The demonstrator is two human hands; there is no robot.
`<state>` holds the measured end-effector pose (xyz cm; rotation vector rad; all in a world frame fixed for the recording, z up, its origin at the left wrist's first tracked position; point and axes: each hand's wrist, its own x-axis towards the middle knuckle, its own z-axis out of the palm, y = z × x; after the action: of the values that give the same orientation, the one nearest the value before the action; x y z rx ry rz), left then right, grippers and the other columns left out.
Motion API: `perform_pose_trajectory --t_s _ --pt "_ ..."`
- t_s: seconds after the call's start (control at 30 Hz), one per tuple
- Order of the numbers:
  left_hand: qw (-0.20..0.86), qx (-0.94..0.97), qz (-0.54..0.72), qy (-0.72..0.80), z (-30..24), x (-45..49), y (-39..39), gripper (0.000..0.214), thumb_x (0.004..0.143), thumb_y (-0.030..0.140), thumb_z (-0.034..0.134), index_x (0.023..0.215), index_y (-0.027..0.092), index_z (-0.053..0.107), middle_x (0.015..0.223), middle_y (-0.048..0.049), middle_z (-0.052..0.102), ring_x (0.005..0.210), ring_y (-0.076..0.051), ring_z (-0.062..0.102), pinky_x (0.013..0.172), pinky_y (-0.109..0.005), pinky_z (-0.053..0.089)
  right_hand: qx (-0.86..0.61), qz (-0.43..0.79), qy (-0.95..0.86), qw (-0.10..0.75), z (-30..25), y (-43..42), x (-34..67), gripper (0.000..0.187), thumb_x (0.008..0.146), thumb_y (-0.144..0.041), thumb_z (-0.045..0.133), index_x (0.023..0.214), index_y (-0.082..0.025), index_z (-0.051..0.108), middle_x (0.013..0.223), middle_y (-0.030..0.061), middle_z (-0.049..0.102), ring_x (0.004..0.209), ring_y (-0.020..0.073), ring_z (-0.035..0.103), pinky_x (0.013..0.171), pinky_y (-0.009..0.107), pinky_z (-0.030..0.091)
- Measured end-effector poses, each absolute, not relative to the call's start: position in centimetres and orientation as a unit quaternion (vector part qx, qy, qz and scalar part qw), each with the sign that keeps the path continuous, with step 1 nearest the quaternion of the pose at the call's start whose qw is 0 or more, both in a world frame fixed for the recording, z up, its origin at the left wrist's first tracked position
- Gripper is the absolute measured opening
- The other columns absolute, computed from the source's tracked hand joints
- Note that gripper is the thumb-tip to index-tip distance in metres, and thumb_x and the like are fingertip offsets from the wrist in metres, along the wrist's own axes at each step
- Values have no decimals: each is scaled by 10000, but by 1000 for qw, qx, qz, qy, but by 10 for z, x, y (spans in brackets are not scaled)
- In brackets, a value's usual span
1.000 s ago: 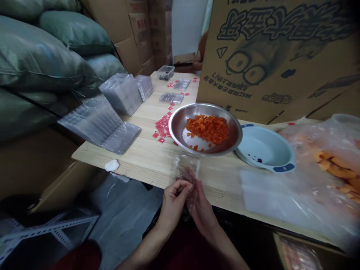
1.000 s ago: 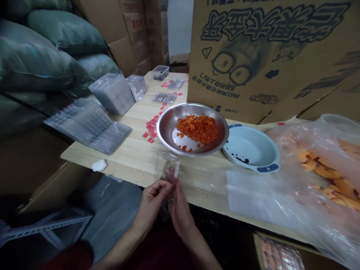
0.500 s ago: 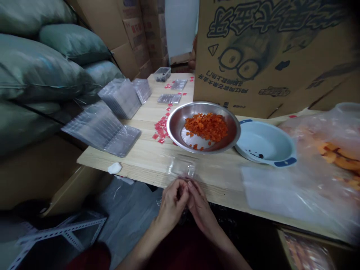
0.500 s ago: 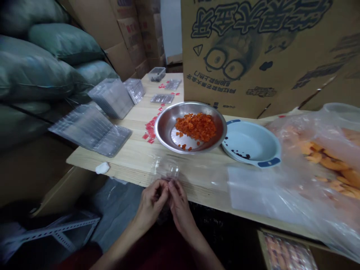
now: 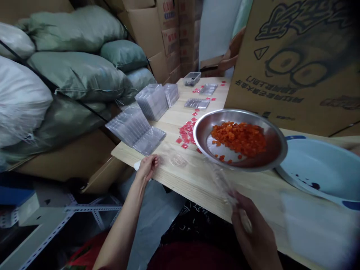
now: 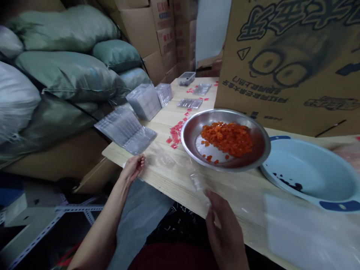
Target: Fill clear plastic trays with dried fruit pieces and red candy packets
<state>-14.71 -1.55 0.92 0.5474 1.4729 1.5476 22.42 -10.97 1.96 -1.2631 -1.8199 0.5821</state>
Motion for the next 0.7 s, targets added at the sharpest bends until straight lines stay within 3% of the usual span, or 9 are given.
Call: perform_pose_trajectory --t_s 0.17,0.27,0.37,0.5,0.63,0.7 --pt "431 209 575 663 -36 -148 -12 260 698 345 770 727 140 611 535 48 525 425 -54 401 404 -173 260 -399 57 -882 243 -17 -114 257 710 1019 -55 421 1638 -392 332 1458 60 644 1367 298 585 1032 503 550" --pt "396 217 567 689 -48 -150 -13 264 773 341 704 929 140 635 602 47 574 452 -80 453 438 -191 313 -399 38 -896 189 -41 -116 270 688 1037 -125 498 1652 -363 301 1514 82 599 1435 332 522 1053 547 535" --pt "307 274 547 729 -47 -147 -24 351 815 308 695 1125 165 616 711 32 622 565 -125 552 537 -223 404 -424 41 -887 175 -54 -116 275 699 1022 -237 612 1646 -344 318 1577 87 534 1499 345 439 1121 587 484" --pt "132 468 506 712 -15 -106 -36 296 929 322 628 1201 206 634 841 -1 648 721 -165 608 710 -277 476 -440 58 -876 189 -58 -109 276 633 1048 -164 521 1624 -370 359 1598 46 510 1538 287 382 1199 581 410" --pt "131 639 504 567 38 -31 2 191 1005 284 536 1108 217 682 1026 -66 698 889 -194 650 847 -309 507 -448 78 -864 215 -45 -105 279 557 1054 -169 500 1576 -360 454 1583 55 527 1542 294 372 1222 651 346" --pt "162 733 398 527 56 7 42 187 992 208 525 1061 209 698 1071 -93 712 950 -207 664 881 -318 504 -456 100 -850 243 -26 -106 284 532 1054 -241 546 1569 -353 469 1575 60 537 1530 298 397 1226 653 346"
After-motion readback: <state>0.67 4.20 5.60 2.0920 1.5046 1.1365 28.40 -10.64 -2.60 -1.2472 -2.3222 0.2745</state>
